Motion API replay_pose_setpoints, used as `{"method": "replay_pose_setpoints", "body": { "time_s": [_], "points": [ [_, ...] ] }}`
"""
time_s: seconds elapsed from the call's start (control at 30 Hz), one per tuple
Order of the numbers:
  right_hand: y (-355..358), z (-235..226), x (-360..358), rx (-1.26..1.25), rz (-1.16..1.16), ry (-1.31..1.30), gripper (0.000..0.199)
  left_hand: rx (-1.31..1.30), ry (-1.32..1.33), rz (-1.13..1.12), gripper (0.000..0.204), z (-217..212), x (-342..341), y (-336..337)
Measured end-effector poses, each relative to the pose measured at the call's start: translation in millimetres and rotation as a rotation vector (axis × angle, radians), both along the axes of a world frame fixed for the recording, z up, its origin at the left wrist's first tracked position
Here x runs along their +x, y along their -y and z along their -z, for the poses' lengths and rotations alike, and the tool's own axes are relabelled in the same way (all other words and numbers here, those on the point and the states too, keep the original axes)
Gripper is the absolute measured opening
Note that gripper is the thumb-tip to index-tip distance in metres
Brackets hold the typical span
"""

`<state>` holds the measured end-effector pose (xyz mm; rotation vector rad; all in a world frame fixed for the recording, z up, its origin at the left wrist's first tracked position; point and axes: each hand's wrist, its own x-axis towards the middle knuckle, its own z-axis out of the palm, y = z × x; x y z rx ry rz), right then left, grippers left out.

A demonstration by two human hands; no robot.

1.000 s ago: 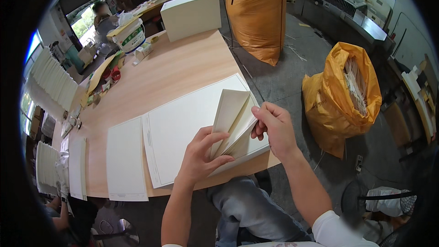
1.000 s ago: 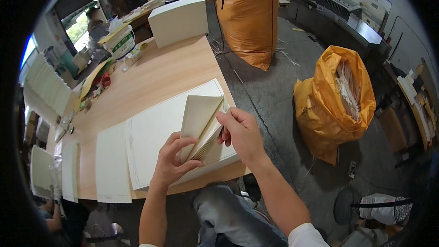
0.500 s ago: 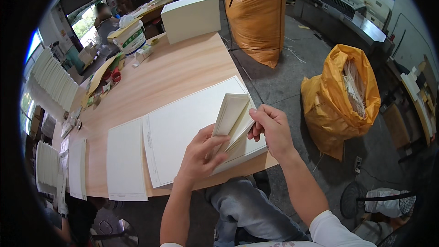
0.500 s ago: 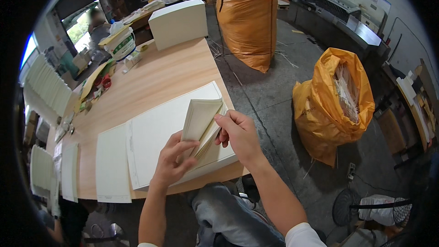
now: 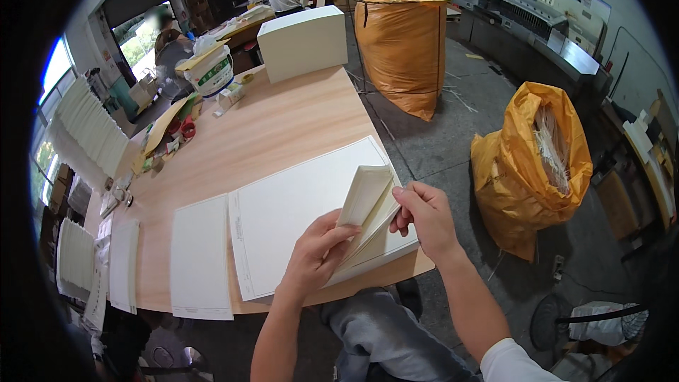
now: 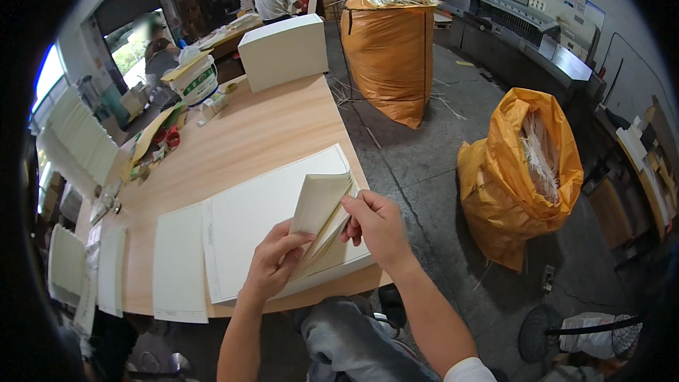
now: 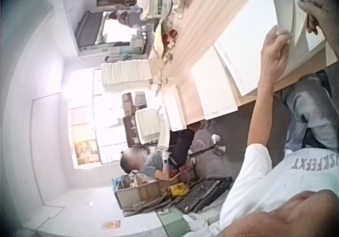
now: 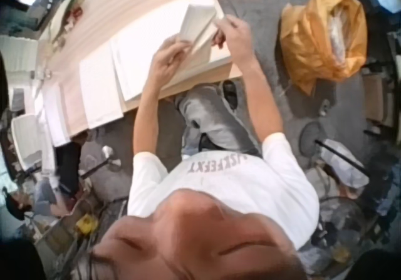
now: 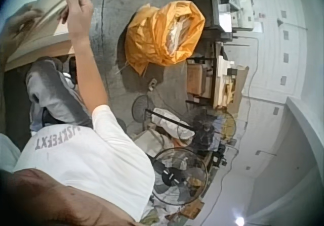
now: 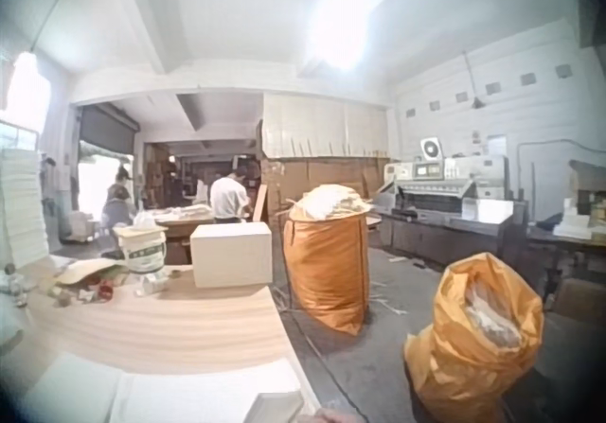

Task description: The person repeatedly picks up stacks of white paper or booklets from a table, opens them to flip through the pages, and places them back down. This inspection cycle is performed multiple times in a workshop setting with other workers visible in the background.

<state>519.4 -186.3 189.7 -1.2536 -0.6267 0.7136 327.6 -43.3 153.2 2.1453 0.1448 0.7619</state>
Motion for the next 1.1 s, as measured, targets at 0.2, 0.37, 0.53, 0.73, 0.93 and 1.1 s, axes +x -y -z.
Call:
{"method": "replay_pose_setpoints", "body": {
  "time_s": [0.2,0.37,0.53,0.73,0.93,1.1],
  "points": [
    [2.7,-0.2,-1.9,0.059,-0.029,-0.151,0.038,0.054,-0.049,-0.017,0.055,-3.7,-1.3,6.4],
    [23.7,9.2,-8.7,-0.021,0.301,0.44,0.034,-0.047,-0.071,-0.045,0.057,-5.1,-1.6,6.9],
    [45.9,45.2,-24.1,-0.145,0.162,1.321,0.022,-0.01,-0.048,-0.004,0.065,3.6,5.6,9.2],
    [38.2,77.5,-36.4,-0.283,-0.245,1.208,0.044,0.846,-0.292,0.018,0.062,-11.0,-11.3,21.6],
    [40.1,87.9,-33.8,-0.314,-0.219,1.094,0.04,0.938,-0.399,-0.53,0.061,19.9,-85.3,14.2],
    [36.7,102.2,-39.9,-0.231,-0.035,1.174,0.04,0.773,-0.247,-0.926,0.042,47.6,-172.7,-12.5]
  ]
}}
